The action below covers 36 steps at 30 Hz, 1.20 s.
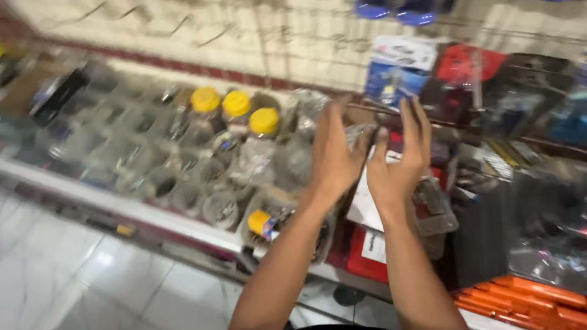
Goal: The person moves small packaged motorcycle parts and components between a glass display counter and a shelving unit, picking up and examining different boxes and plastic-wrapped items.
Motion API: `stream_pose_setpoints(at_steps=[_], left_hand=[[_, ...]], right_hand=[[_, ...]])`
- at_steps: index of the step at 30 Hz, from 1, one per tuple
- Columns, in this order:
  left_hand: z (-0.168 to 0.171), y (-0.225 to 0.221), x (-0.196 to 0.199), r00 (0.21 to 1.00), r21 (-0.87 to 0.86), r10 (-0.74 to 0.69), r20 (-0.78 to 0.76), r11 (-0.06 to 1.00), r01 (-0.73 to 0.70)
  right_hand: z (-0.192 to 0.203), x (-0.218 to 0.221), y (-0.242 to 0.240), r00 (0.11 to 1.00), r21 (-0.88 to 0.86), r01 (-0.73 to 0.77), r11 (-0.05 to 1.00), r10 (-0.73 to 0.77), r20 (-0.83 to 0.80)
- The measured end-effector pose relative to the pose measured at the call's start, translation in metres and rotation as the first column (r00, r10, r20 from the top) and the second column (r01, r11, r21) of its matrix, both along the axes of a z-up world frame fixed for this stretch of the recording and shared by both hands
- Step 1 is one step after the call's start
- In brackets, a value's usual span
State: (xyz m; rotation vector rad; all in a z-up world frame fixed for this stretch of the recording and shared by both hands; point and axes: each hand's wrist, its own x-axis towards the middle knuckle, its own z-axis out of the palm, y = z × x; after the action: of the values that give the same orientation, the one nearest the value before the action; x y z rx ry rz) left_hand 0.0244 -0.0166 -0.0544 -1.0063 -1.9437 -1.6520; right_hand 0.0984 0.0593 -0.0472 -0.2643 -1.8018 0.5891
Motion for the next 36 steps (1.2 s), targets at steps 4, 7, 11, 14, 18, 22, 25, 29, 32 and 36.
stream_pose_setpoints(at_steps=[4,7,11,14,18,22,25,29,32,36], left_hand=[[-0.025,-0.062,0.052,0.995,-0.017,0.087,0.048,0.996,-0.086],[-0.048,-0.107,0.089,0.963,-0.020,0.202,0.179,0.979,-0.201],[-0.073,-0.165,0.129,0.868,-0.132,0.434,0.242,0.901,-0.413],[-0.083,-0.206,0.162,0.769,-0.202,0.594,0.236,0.804,-0.559],[-0.080,-0.253,0.204,0.617,-0.241,0.753,0.230,0.658,-0.714],[-0.077,-0.290,0.245,0.463,-0.247,0.870,0.167,0.492,-0.835],[-0.072,-0.318,0.280,0.330,-0.277,0.930,0.163,0.365,-0.889],[-0.070,-0.352,0.331,0.185,-0.275,0.976,0.114,0.209,-0.938],[-0.068,-0.381,0.376,0.060,-0.267,0.994,0.094,0.083,-0.960],[-0.071,-0.410,0.453,-0.156,-0.276,0.982,0.104,-0.123,-0.953]], right_hand=[[-0.019,0.035,-0.049,0.980,-0.028,-0.195,0.980,0.194,-0.046],[-0.035,0.055,-0.078,0.929,-0.075,-0.362,0.929,0.366,0.051],[-0.041,0.061,-0.112,0.733,-0.079,-0.645,0.761,0.644,0.221],[-0.040,0.065,-0.139,0.461,-0.376,-0.742,0.554,0.830,0.313],[-0.035,0.074,-0.179,0.263,-0.293,-0.888,0.354,0.914,0.309],[-0.039,0.081,-0.222,0.047,-0.327,-0.931,0.164,0.940,0.338],[-0.037,0.096,-0.259,-0.057,-0.279,-0.958,0.069,0.906,0.419],[-0.036,0.129,-0.310,-0.193,-0.274,-0.960,-0.054,0.838,0.511],[-0.036,0.160,-0.354,-0.302,-0.284,-0.944,-0.169,0.793,0.529],[-0.050,0.217,-0.405,-0.489,-0.336,-0.870,-0.360,0.715,0.501]])
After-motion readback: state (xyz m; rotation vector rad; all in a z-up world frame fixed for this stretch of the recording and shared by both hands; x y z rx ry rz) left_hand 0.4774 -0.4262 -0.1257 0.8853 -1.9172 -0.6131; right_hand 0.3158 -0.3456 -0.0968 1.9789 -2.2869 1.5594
